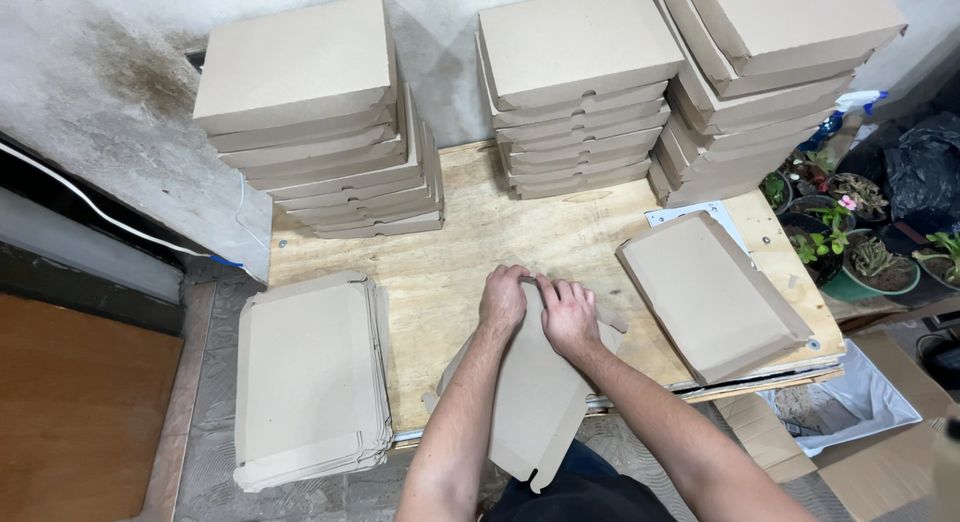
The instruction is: The person assembles flat cardboard boxes by folding the sides and securing them with metal fasteners. They repeat this process for multiple boxes, stacking the finished ones on the table.
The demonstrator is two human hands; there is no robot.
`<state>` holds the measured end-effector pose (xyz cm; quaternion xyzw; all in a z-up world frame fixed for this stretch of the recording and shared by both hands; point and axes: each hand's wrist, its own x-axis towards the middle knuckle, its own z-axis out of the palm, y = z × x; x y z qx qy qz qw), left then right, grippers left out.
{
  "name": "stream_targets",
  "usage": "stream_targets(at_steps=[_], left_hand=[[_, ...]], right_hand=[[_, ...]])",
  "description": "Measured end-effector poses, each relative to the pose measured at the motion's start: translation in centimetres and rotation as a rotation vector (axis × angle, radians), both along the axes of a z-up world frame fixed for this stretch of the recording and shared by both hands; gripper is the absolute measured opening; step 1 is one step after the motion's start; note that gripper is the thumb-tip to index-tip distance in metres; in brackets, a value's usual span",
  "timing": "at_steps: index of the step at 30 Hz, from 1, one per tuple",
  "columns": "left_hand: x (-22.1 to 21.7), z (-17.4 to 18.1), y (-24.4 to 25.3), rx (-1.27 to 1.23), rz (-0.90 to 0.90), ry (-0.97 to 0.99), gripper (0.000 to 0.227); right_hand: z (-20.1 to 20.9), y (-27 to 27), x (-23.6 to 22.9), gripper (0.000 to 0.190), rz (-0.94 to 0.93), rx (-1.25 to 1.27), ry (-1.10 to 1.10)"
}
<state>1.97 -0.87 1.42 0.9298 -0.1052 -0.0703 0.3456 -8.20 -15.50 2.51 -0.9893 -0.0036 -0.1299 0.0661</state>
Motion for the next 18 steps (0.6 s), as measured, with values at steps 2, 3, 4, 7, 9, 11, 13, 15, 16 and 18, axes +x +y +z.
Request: stream_targets(at_steps=[2,3,4,7,9,11,13,15,16,18], left_hand=[[-1.1,3.0,1.3,0.054,-0.007,0.038,0.034],[-1.7,4.5,1.9,0.107,-0.017,0.079,0.039],[-1.8,4.7,2.4,0.107,-0.016,0.079,0.039],[-2.3,4.2,3.9,0.173,-0.03,0.156,0.046],[-2.7,2.6,4.8,0.318,-0.034,0.104,0.034],[-4.1,3.4,5.6,0.364,-0.031,0.066,0.029],[-5.0,3.7,6.1,0.405,-0.026,0.017,0.029],[-5.7,3.3,6.6,0.41,0.003,-0.013,0.028],[-6.0,3.7,6.8,0.407,0.005,-0.02,0.028],[-6.6,4.6,7.5,0.36,0.037,0.074,0.031]], right_hand=[[0.1,0.0,0.0,0.062,0.002,0.001,0.002],[0.1,0.0,0.0,0.062,0.001,0.003,0.008],[0.2,-0.1,0.1,0.062,0.002,0.002,0.008],[-0.1,-0.1,0.2,0.062,0.007,0.021,0.014],[-0.7,-0.3,0.2,0.062,0.003,0.022,0.008],[-0.9,-0.3,0.2,0.062,0.004,0.032,0.0],[-1.0,-0.4,0.2,0.061,0.002,0.038,-0.017],[-1.0,-0.4,0.2,0.061,-0.005,0.055,-0.014],[-0.9,-0.5,-0.1,0.061,-0.004,0.052,-0.022],[-0.6,-0.4,-0.3,0.054,-0.049,0.027,0.011]])
